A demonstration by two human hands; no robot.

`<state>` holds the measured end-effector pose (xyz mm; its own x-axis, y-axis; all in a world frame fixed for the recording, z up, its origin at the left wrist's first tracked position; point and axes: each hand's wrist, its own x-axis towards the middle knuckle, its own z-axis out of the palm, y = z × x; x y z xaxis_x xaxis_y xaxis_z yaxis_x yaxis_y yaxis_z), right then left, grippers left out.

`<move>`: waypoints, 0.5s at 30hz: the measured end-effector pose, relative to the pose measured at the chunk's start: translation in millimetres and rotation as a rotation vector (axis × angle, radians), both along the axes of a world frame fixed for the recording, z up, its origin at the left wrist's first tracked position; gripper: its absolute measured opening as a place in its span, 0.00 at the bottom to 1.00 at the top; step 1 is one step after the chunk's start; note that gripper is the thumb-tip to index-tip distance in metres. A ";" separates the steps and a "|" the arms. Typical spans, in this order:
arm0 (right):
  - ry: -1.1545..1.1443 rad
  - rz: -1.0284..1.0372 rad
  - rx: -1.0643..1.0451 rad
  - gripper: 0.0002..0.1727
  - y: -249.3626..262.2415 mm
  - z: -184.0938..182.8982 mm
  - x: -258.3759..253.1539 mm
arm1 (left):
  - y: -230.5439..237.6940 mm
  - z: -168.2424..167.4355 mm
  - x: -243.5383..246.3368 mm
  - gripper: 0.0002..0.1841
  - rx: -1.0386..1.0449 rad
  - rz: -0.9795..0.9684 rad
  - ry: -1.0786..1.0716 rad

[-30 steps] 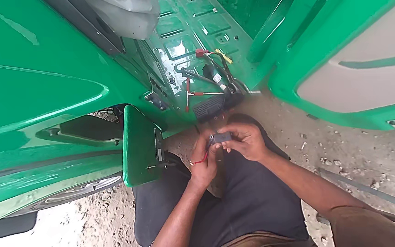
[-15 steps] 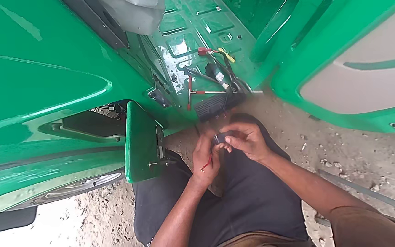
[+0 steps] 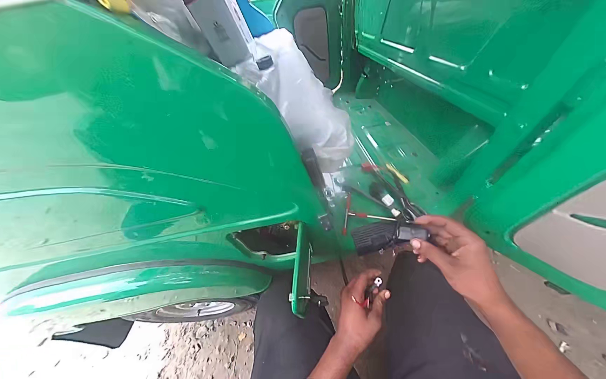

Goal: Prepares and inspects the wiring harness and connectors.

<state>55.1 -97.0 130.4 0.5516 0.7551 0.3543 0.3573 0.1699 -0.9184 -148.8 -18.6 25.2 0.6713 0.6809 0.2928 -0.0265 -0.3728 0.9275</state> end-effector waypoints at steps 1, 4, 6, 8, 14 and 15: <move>-0.090 -0.018 0.115 0.21 11.2 28.8 -2.4 | -0.9 -0.2 1.3 0.19 0.004 -0.012 0.016; -0.359 0.024 0.345 0.21 59.9 122.7 -16.7 | -6.5 -3.2 3.2 0.18 0.007 -0.073 0.083; -0.449 0.138 0.427 0.19 116.0 176.3 -23.7 | -4.3 -6.7 6.4 0.17 0.031 -0.101 0.090; -0.487 0.280 0.378 0.19 177.8 213.0 -32.7 | -3.9 -7.6 6.6 0.17 0.027 -0.102 0.084; -0.999 0.397 0.076 0.15 326.9 240.6 -61.8 | 1.5 -0.9 -0.9 0.20 -0.099 -0.090 0.009; -1.104 0.393 -0.015 0.17 346.1 232.1 -61.4 | 1.2 -0.5 -3.1 0.21 -0.123 -0.089 -0.010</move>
